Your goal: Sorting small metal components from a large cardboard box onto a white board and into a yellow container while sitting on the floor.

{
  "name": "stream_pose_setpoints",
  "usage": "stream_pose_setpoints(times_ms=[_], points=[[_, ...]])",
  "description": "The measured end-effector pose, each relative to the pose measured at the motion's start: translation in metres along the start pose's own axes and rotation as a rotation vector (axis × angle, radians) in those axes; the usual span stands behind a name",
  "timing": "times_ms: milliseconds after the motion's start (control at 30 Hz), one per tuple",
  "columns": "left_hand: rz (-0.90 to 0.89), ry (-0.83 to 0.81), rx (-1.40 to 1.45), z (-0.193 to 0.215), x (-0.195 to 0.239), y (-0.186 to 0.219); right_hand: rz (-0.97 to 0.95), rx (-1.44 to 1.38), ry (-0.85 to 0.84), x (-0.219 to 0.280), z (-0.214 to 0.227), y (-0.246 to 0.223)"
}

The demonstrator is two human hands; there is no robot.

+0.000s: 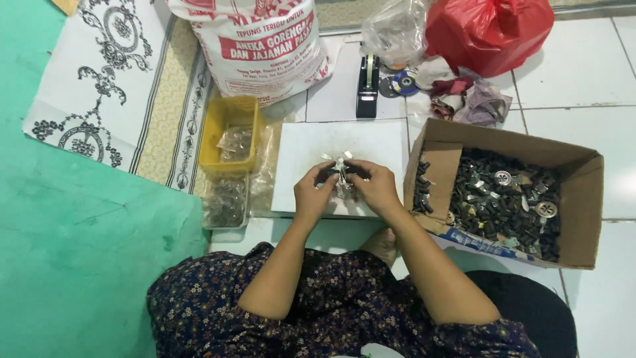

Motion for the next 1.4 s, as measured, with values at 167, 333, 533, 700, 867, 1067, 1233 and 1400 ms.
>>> stream_pose_setpoints(times_ms=[167,333,533,700,867,1067,1233,1400], points=[[-0.122,0.003,-0.127,0.016,0.002,0.000,0.016,0.205,-0.011,0.006,0.002,0.007],[-0.314,0.094,-0.177,0.002,0.016,-0.012,0.037,0.291,-0.030,0.026,0.036,0.024],[-0.622,0.085,-0.187,-0.051,0.025,-0.005,-0.086,0.506,0.117,0.052,0.135,0.029],[-0.667,-0.094,-0.243,-0.117,0.038,0.019,-0.103,0.491,0.395,0.056,0.225,0.115],[-0.569,-0.379,-0.316,-0.206,0.046,0.013,-0.326,0.697,0.349,0.043,0.249,0.234],[-0.603,-0.637,-0.609,-0.304,0.040,-0.035,-0.366,0.798,0.368,0.030,0.233,0.257],[-0.594,-0.605,-0.813,-0.324,0.046,-0.059,-0.381,0.776,0.297,0.025,0.215,0.234],[-0.566,-0.653,-0.700,-0.274,0.061,-0.027,-0.416,0.972,0.264,0.013,0.201,0.228]])
Point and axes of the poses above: each hand's wrist, its own x-axis away from the middle knuckle, its own z-axis out of the back of the hand, y = z × x, the point moved 1 cm from there along -x, towards the middle knuckle, and after that the axes turned 1 degree about x, right-handed, at the moved point
